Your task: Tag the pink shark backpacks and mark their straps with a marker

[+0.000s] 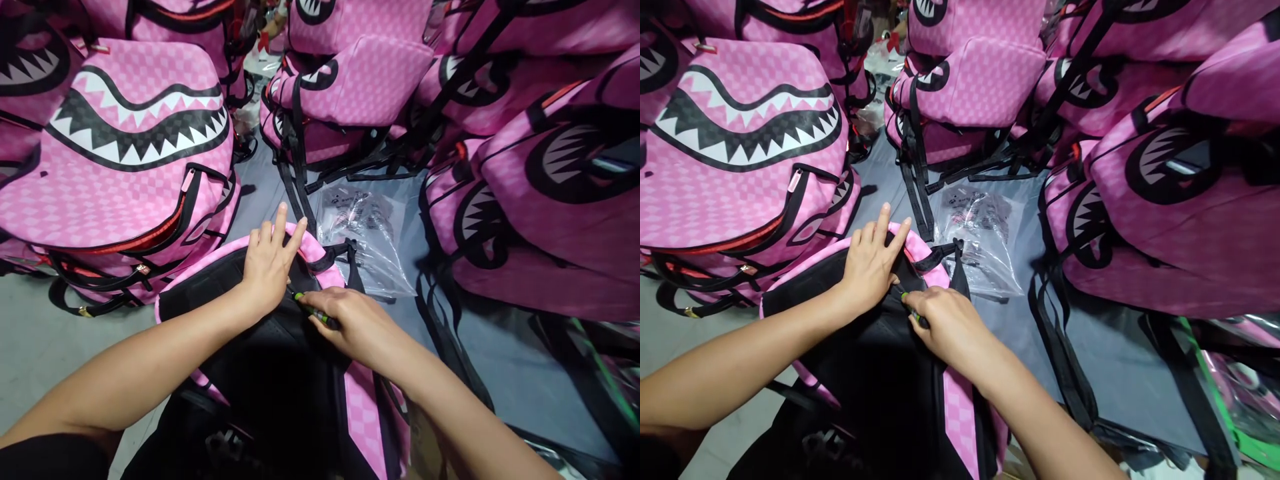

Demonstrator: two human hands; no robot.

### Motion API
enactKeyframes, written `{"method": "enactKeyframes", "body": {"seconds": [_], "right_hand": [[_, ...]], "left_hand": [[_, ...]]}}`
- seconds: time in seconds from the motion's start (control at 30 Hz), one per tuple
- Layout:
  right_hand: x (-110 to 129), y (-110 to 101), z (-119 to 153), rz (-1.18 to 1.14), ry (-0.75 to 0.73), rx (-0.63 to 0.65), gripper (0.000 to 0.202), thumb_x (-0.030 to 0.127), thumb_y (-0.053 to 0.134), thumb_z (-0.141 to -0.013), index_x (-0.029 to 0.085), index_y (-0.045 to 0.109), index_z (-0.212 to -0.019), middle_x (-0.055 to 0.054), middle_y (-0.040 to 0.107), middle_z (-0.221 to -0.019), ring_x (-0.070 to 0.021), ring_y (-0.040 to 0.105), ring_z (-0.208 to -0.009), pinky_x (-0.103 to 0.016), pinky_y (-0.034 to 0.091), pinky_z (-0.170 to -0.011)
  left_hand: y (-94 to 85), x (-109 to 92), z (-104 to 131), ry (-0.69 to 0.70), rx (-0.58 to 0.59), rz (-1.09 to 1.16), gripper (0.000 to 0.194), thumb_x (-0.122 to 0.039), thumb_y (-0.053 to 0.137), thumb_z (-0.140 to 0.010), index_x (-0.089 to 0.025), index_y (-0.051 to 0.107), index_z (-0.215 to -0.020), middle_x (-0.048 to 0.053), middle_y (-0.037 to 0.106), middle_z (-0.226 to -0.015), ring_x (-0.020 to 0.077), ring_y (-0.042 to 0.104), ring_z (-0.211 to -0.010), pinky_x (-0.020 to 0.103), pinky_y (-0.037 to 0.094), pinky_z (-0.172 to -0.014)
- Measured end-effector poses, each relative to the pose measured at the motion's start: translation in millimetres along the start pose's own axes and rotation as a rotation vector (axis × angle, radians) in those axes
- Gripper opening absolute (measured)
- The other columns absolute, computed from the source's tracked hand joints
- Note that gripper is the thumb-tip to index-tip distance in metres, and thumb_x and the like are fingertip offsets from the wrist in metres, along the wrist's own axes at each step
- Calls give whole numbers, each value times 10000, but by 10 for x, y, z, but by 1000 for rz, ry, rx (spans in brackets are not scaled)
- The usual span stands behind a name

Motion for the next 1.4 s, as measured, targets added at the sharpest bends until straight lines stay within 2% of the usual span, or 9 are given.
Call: {"method": "enactKeyframes", "body": {"seconds": [0.1, 0.33, 0.47, 0.57, 0.7, 0.8, 0.93, 1.1, 1.4], "right_hand": [[17, -31, -8, -11, -24, -23, 273, 126, 578, -856, 210, 692, -1088, -72, 723, -1056, -226, 675, -994, -327, 514, -882], [2, -42, -43, -46, 33, -23, 215, 141, 594, -850, 223, 712, -1011, -51, 735, -1003, -206, 688, -943, -294, 511, -847], [-38, -24, -76, -43, 94, -12, 237, 172, 613, -845, 226, 716, -1052, -50, 742, -984, -211, 696, -904, -294, 514, -809], [-21, -30, -87, -77, 75, -53, 271, 168, 593, -856, 231, 703, -1096, -45, 740, -997, -199, 693, -921, -285, 512, -821], [-36, 0, -88, -34, 100, -42, 228, 174, 603, -841, 249, 724, -1020, -34, 749, -963, -198, 700, -885, -273, 510, -785], [-9, -29, -94, -15, 97, -46, 248, 175, 592, -849, 247, 715, -1053, -31, 749, -972, -203, 698, -907, -279, 507, -792], [-62, -15, -63, 10, 169, -6, 223, 204, 601, -856, 245, 727, -1036, -41, 756, -938, -219, 710, -815, -293, 507, -718], [-68, -21, -12, -44, 153, -59, 315, 193, 593, -858, 244, 695, -1151, -44, 751, -979, -216, 705, -870, -309, 507, -780], [-58, -40, 6, 17, 237, -138, 253, 204, 631, -848, 244, 729, -1078, -38, 760, -893, -204, 713, -802, -302, 509, -747]], "left_hand": [[0, 11, 11, -19, -27, -25, 984, -338, 734, -789, -276, 117, -1554, 147, 24, -1632, 316, 391, -1307, 511, 329, -1073], [38, 1, -3, 21, -35, -4, 867, -274, 641, -854, -264, 129, -1554, 166, 76, -1625, 309, 445, -1243, 454, 409, -972], [34, 13, -4, 15, -43, 11, 871, -286, 627, -863, -286, 98, -1555, 144, 51, -1632, 297, 429, -1260, 453, 399, -989], [48, 8, -8, 16, -29, 0, 863, -292, 624, -866, -284, 103, -1554, 140, 55, -1632, 295, 427, -1262, 442, 405, -980], [35, -2, -16, 23, -44, 4, 859, -276, 624, -867, -277, 110, -1555, 154, 75, -1628, 302, 432, -1258, 451, 400, -982], [47, 2, -19, 20, -34, 5, 849, -257, 620, -865, -266, 125, -1554, 167, 93, -1623, 304, 443, -1244, 450, 401, -976], [37, 5, -12, 18, -47, 6, 853, -259, 616, -866, -283, 113, -1555, 145, 82, -1629, 300, 435, -1255, 448, 398, -983], [44, -1, -7, 21, -29, 15, 841, -276, 607, -874, -278, 114, -1556, 138, 65, -1632, 307, 428, -1265, 457, 398, -986], [27, -6, -12, 33, -34, 21, 825, -261, 621, -874, -269, 148, -1551, 172, 104, -1621, 305, 446, -1243, 449, 398, -967]]}}
Point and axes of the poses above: each hand's wrist, its own z-axis away from the middle knuckle, its own y-axis out of the palm, x = y × z, the point moved 10 cm from there along -z, towards the middle knuckle
